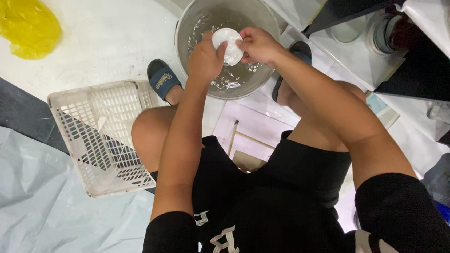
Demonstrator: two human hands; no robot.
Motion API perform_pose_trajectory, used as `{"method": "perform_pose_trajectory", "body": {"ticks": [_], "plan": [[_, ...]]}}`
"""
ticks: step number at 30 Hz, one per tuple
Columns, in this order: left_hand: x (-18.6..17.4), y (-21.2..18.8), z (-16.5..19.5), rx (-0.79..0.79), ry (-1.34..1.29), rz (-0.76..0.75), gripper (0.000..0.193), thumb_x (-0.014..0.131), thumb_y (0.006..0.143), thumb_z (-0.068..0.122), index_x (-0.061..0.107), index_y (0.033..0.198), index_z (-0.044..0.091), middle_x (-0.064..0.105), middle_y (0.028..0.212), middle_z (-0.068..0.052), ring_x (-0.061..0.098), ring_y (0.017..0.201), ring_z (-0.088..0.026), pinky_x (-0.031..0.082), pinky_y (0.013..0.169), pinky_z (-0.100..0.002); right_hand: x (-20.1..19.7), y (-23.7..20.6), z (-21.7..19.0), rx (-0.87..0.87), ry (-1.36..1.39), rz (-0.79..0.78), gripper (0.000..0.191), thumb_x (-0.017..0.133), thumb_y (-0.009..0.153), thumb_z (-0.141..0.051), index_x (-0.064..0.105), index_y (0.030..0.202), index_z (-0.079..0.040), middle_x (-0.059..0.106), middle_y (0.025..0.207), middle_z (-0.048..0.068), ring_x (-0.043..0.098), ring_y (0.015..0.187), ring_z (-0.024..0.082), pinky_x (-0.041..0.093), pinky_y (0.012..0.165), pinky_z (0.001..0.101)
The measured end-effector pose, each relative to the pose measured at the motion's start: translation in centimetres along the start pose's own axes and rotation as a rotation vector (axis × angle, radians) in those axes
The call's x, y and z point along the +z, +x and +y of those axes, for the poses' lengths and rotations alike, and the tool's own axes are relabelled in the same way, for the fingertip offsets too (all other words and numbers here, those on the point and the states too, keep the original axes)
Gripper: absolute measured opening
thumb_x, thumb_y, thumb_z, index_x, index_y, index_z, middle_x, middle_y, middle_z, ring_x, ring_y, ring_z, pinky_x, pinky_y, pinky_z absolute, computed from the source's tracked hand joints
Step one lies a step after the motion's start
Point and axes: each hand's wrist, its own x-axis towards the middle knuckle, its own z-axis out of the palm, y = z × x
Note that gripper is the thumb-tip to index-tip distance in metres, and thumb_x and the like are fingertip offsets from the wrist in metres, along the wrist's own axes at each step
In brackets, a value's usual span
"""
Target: The person washes a glass, a bowl, and a small white dish by hand in a bucket of water. They scrub each item, rinse it, and place it into a white plastic basket on the floor.
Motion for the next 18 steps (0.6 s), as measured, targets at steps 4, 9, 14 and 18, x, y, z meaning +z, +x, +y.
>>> {"method": "perform_pose_trajectory", "body": {"ticks": [4, 9, 14, 18], "plan": [[-0.5, 0.1, 1.4, 0.114, -0.156, -0.013, 0.039, 0.071, 0.103, 0.029, 0.054, 0.128, 0.004, 0.075, 0.1, -0.026, 0.072, 0.092, -0.046, 0.057, 0.079, -0.053, -0.5, -1.4, -0.4, -0.019, -0.086, 0.023, 0.024, 0.059, 0.103, -0.022, 0.058, 0.121, -0.006, 0.07, 0.102, 0.006, 0.071, 0.08, 0.013, 0.062, 0.067, 0.0277], [-1.6, 0.5, 2.8, -0.087, -0.638, -0.28, 0.041, 0.057, 0.101, 0.021, 0.043, 0.137, 0.006, 0.071, 0.111, -0.016, 0.076, 0.077, -0.034, 0.06, 0.07, -0.043, -1.6, -1.2, -1.5, -0.166, -0.234, 0.042, 0.03, 0.051, 0.112, -0.027, 0.063, 0.123, -0.001, 0.072, 0.096, 0.01, 0.069, 0.07, 0.019, 0.057, 0.059, 0.0298], [-1.5, 0.7, 2.1, 0.24, -0.455, -0.066, 0.046, 0.068, 0.101, 0.015, 0.043, 0.139, 0.005, 0.072, 0.11, -0.021, 0.074, 0.094, -0.032, 0.058, 0.078, -0.043, -2.6, -0.2, -1.4, -0.226, 0.023, -0.18, 0.029, 0.056, 0.106, -0.023, 0.06, 0.126, -0.002, 0.073, 0.103, 0.002, 0.074, 0.085, 0.009, 0.067, 0.071, 0.0261], [-0.2, 1.0, 1.6, 0.064, -0.35, -0.006, 0.031, 0.059, 0.116, 0.022, 0.051, 0.144, 0.011, 0.075, 0.112, -0.016, 0.076, 0.098, -0.026, 0.059, 0.084, -0.039, -1.9, 0.5, -0.8, -0.192, -0.071, -0.062, 0.03, 0.051, 0.111, -0.025, 0.064, 0.126, -0.003, 0.072, 0.099, 0.004, 0.071, 0.08, 0.012, 0.063, 0.066, 0.0275]]}}
